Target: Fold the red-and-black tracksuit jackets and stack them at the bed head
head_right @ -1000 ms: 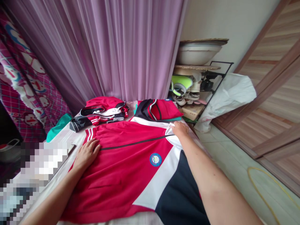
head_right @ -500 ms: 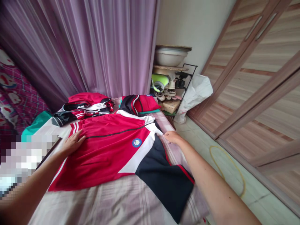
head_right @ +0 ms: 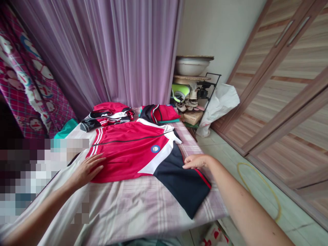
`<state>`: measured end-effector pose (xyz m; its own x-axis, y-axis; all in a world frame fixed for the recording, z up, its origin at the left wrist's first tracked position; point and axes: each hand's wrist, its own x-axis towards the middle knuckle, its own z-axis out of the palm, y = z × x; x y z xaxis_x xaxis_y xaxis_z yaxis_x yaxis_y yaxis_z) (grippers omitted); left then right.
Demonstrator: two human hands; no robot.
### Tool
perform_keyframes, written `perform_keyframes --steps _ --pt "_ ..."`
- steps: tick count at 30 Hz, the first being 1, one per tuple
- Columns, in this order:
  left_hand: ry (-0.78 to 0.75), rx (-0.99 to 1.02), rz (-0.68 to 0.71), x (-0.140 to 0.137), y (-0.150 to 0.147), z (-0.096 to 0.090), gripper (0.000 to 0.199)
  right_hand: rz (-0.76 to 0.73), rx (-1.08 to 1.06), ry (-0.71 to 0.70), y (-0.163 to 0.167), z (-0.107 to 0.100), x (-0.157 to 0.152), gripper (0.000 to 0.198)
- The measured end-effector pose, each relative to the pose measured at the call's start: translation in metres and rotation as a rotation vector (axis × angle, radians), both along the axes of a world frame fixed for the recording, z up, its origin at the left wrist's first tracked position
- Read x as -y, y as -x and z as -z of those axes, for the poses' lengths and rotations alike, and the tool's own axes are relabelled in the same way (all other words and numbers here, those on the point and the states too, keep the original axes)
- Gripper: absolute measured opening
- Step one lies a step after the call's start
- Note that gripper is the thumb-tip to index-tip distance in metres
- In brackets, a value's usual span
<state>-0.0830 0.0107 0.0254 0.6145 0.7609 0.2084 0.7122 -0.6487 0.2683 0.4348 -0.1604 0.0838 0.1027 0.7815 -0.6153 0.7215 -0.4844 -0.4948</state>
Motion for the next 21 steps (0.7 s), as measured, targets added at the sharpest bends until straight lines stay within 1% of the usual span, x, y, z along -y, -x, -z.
perform_keyframes --steps 4,6,10,12,13,14,15,16,17,19,20,21 --pt "0.055 -0.002 0.048 0.009 0.004 0.014 0.067 0.003 -0.092 0.226 -0.009 -0.004 0.007 0.055" --pt "0.049 -0.024 0.062 0.009 0.004 0.018 0.069 0.004 -0.163 0.284 -0.013 -0.003 0.013 0.055" --pt "0.015 -0.036 0.083 0.006 0.002 0.018 0.064 -0.036 -0.369 0.244 -0.014 -0.003 0.021 0.049" --pt "0.014 -0.033 0.081 0.005 0.001 0.017 0.061 -0.065 -0.437 0.229 -0.011 -0.010 0.017 0.049" --pt "0.018 -0.031 0.078 0.006 0.001 0.017 0.061 -0.070 -0.476 0.199 -0.007 -0.016 0.012 0.049" --pt "0.022 -0.028 0.075 0.006 0.001 0.017 0.061 -0.072 -0.525 0.150 -0.003 -0.024 0.004 0.048" --pt "0.027 -0.025 0.072 0.007 0.001 0.017 0.061 -0.063 -0.582 0.073 0.002 -0.032 -0.007 0.047" --pt "0.032 -0.021 0.070 0.008 0.002 0.017 0.062 -0.035 -0.639 -0.044 0.007 -0.041 -0.021 0.045" --pt "0.039 -0.016 0.071 0.008 0.002 0.017 0.062 0.013 -0.692 -0.187 0.012 -0.050 -0.038 0.044" --pt "0.058 -0.007 0.080 0.008 0.003 0.016 0.061 0.195 -0.728 -0.566 0.020 -0.063 -0.075 0.042" --pt "0.070 -0.001 0.089 0.008 0.004 0.015 0.061 0.291 -0.691 -0.718 0.023 -0.067 -0.093 0.041" --pt "0.081 0.005 0.099 0.008 0.005 0.015 0.061 0.360 -0.614 -0.824 0.024 -0.068 -0.108 0.041"
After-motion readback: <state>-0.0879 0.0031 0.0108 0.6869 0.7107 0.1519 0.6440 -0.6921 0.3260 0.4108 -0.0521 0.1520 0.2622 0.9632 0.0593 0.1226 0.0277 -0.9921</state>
